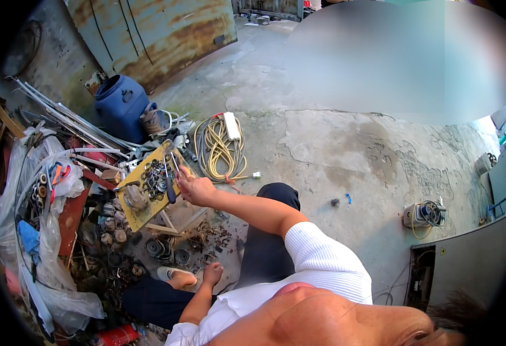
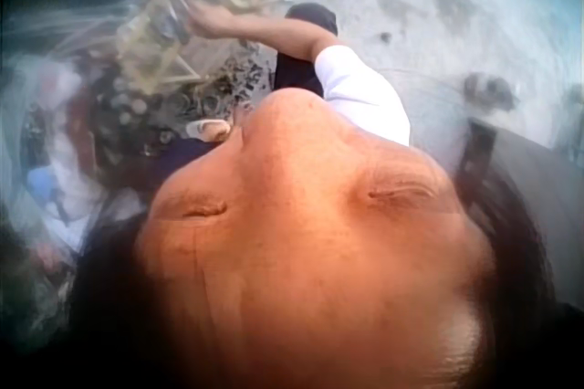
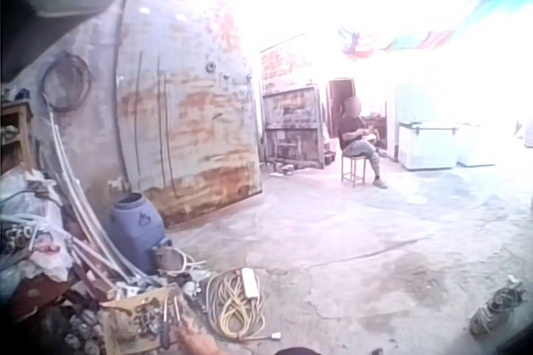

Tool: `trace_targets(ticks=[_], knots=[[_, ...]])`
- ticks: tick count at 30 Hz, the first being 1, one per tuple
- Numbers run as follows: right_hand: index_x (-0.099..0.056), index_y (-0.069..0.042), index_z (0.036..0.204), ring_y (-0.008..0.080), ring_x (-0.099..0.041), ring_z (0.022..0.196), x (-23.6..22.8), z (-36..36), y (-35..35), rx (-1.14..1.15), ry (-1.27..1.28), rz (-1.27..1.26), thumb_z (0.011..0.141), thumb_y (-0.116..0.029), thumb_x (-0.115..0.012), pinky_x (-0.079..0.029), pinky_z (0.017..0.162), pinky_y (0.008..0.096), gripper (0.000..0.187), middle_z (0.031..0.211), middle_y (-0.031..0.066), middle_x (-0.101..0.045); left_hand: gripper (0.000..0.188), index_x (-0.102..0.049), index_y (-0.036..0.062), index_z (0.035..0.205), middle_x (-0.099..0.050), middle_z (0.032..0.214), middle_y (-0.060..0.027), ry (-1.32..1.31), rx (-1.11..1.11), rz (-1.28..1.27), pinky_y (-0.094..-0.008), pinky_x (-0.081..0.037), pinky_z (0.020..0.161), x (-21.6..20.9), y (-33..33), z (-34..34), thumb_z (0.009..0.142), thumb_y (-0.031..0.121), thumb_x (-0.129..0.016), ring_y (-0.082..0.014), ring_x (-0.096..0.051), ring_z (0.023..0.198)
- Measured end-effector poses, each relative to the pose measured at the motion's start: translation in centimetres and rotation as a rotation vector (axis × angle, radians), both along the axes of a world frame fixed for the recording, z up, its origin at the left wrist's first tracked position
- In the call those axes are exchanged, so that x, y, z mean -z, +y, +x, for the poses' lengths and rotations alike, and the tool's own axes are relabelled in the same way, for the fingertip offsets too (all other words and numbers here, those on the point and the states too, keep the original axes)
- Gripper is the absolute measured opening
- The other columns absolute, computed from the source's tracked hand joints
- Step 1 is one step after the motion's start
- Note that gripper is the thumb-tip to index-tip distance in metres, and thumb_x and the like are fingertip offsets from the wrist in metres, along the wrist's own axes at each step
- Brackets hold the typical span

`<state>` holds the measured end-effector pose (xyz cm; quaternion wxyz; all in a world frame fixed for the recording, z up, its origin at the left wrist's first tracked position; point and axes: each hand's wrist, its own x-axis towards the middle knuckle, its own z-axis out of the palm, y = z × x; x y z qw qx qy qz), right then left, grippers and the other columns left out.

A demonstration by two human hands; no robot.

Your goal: The person disassembles a small electrical motor by hand. They hold the motor housing, remove the end bell, and use a screwdriver to pry internal components like the stator and rotor apart, eventually setting the separated pieces on a table littered with other motor parts.

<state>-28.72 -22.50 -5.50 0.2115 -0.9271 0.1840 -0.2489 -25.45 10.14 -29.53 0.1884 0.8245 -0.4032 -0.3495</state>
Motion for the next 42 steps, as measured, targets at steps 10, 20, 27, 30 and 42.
trace_targets(ticks=[10, 20, 27, 30, 42], knots=[[-0.056, -0.008, 0.119, 0.0359, -0.069, 0.069, 0.6, 0.2, -0.4, -0.040, 0.003, 0.010, 0.089, -0.027, -0.056, -0.055, 0.060, 0.0462, 0.035, 0.135, 0.0345, -0.046, 0.041, -0.069, 0.0045, 0.110, -0.069, 0.110, -0.0187, 0.046, 0.043, 0.087, -0.0390, -0.050, 0.091, -0.1, 0.0, -0.3, 0.082, 0.034, -0.070, -0.0321, -0.065, 0.105], [-0.055, -0.009, 0.123, 0.0361, -0.067, 0.074, 0.1, 0.0, 0.0, -0.048, 0.012, 0.039, 0.080, -0.031, -0.070, -0.053, 0.061, 0.0461, 0.051, 0.097, 0.0189, -0.064, 0.046, -0.068, 0.0029, 0.112, -0.070, 0.106, -0.0170, 0.122, 0.109, 0.183, -0.0367, -0.051, 0.090, -0.1, 0.5, -0.6, 0.082, 0.038, -0.068, -0.0289, -0.067, 0.102], [-0.055, -0.009, 0.121, 0.0366, -0.067, 0.075, 0.5, 0.2, -0.3, -0.062, 0.019, 0.035, 0.080, -0.030, -0.071, -0.053, 0.062, 0.0463, 0.049, 0.097, 0.0192, -0.064, 0.047, -0.068, 0.0018, 0.111, -0.071, 0.105, -0.0161, 0.171, 0.108, 0.228, -0.0356, -0.051, 0.089, -0.2, 0.3, -0.6, 0.082, 0.038, -0.068, -0.0274, -0.068, 0.100], [-0.056, -0.009, 0.119, 0.0363, -0.067, 0.075, 0.6, 0.3, -0.3, -0.064, 0.016, 0.018, 0.080, -0.030, -0.071, -0.053, 0.062, 0.0461, 0.047, 0.096, 0.0193, -0.064, 0.045, -0.069, 0.0017, 0.110, -0.072, 0.103, -0.0154, 0.188, 0.105, 0.246, -0.0352, -0.051, 0.087, 0.0, 0.4, -0.7, 0.082, 0.038, -0.068, -0.0269, -0.068, 0.097], [-0.050, -0.004, 0.131, 0.0363, -0.069, 0.074, 0.8, 0.4, -0.7, -0.098, 0.107, -0.012, 0.084, -0.024, -0.060, -0.056, 0.064, 0.0446, 0.052, 0.144, 0.0380, -0.032, 0.031, -0.072, 0.0054, 0.087, -0.071, 0.081, -0.0109, 0.253, 0.218, 0.266, -0.0341, -0.050, 0.074, -0.9, -0.2, -0.8, 0.086, 0.035, -0.062, -0.0222, -0.067, 0.077]])
